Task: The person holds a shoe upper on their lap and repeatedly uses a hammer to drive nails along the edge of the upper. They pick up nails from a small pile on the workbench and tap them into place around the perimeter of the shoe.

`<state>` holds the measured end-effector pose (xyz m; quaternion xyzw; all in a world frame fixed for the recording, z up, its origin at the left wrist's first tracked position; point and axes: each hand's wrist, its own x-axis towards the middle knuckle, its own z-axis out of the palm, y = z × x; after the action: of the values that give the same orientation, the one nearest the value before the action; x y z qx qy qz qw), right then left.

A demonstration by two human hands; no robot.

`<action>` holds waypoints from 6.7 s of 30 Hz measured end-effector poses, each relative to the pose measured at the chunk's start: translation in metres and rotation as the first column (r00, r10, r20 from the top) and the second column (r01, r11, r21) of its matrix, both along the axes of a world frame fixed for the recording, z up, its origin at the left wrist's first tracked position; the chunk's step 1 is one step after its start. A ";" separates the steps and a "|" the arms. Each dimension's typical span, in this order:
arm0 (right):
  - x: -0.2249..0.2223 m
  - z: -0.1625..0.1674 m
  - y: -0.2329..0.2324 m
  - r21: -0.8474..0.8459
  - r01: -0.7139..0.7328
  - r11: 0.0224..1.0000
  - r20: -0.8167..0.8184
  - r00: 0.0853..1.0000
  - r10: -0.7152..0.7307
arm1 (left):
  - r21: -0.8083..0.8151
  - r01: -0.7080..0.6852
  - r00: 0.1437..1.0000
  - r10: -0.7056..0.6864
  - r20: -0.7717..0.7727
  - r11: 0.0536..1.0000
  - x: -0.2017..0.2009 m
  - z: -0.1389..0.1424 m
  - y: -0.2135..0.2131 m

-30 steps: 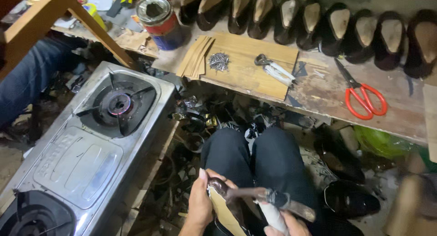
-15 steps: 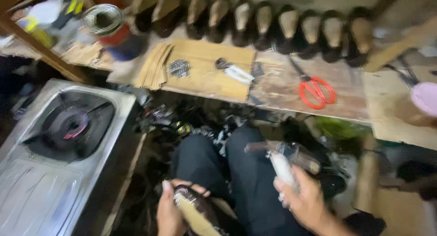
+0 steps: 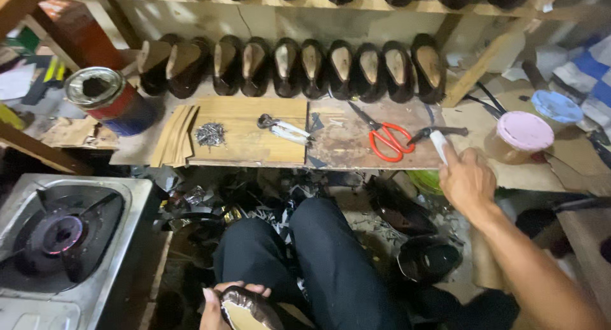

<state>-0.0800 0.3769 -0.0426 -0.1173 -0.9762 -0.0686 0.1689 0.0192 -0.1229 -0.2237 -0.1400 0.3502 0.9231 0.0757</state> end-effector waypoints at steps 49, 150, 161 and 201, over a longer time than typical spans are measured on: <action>0.102 -0.143 -0.254 -0.993 0.075 -0.092 0.023 0.882 0.472 | 0.292 0.023 0.995 -0.050 0.086 0.956 -0.052 0.125 0.049; 0.058 0.010 -0.179 -0.821 0.462 0.336 0.521 0.367 0.771 | -0.939 0.185 0.808 -0.589 -0.023 0.291 -0.050 0.131 0.070; 0.078 0.035 -0.205 -0.707 0.472 0.527 0.707 0.473 0.526 | -0.969 0.097 0.825 -0.563 -0.049 0.226 -0.027 0.155 0.080; -0.097 0.023 -0.281 -0.693 -0.238 0.681 0.533 0.467 0.706 | -0.824 0.309 0.800 -0.598 -0.044 0.474 -0.059 0.124 -0.004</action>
<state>-0.1768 0.0955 -0.0191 0.1717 -0.9171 0.2107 -0.2916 -0.0400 -0.1267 -0.0994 0.0963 0.7481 0.6275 0.1933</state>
